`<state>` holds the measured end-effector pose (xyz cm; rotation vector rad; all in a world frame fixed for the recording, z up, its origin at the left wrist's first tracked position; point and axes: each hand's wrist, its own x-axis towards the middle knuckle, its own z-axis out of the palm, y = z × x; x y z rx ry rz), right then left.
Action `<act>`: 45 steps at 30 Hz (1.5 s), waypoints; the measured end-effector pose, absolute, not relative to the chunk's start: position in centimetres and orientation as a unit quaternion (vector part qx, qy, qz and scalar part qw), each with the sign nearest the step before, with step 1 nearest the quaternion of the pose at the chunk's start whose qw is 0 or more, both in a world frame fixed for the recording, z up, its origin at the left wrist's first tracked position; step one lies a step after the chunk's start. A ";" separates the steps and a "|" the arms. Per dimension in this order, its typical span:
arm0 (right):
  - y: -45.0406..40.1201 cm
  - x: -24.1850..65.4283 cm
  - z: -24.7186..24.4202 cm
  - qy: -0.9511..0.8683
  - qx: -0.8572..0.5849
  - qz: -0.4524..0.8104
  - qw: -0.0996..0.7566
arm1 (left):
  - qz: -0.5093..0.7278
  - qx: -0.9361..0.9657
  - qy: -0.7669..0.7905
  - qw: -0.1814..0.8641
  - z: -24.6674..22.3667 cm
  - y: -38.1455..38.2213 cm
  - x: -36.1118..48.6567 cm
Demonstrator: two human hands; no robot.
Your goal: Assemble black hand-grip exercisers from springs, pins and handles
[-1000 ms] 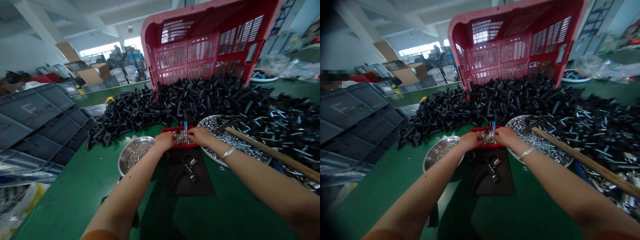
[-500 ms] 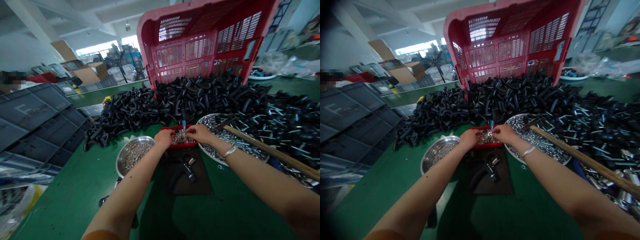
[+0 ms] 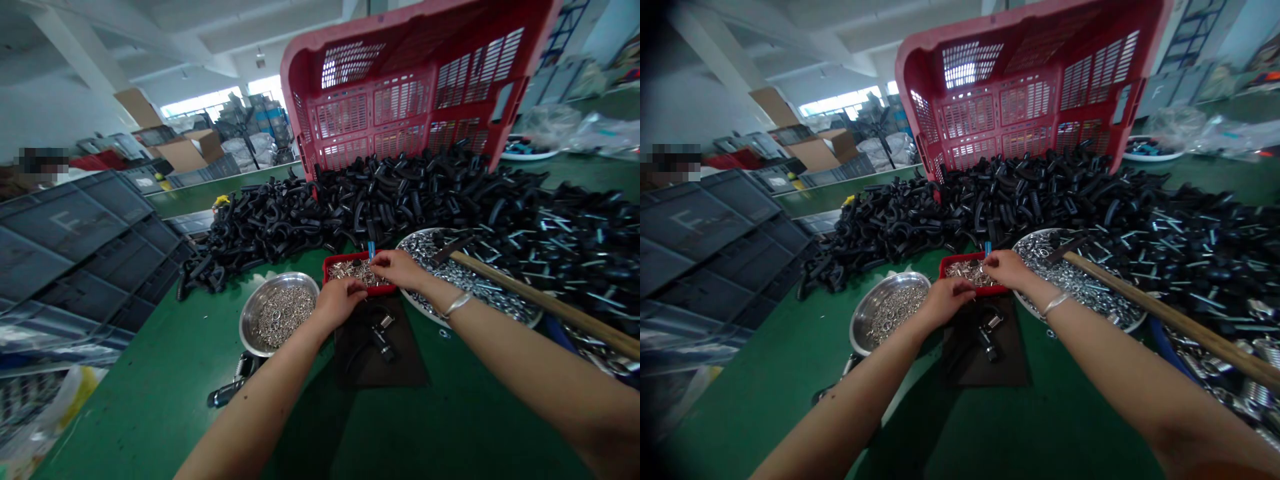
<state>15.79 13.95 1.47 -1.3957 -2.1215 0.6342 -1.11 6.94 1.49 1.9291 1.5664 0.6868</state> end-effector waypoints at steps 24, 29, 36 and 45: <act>4.8 19.2 -0.4 -0.823 -0.495 0.181 0.210 | 0.189 0.777 0.592 0.101 -0.2 1.3 0.5; 4.6 19.0 -0.7 -0.837 -0.497 0.134 0.183 | 0.147 0.789 0.593 0.058 0.2 0.5 0.6; 4.6 18.5 0.3 -0.857 -0.497 0.048 0.125 | 0.177 0.770 0.611 0.043 0.0 -2.1 0.8; 3.9 17.3 1.0 -0.873 -0.483 -0.051 0.052 | 0.193 0.765 0.610 0.070 -0.5 -2.4 0.8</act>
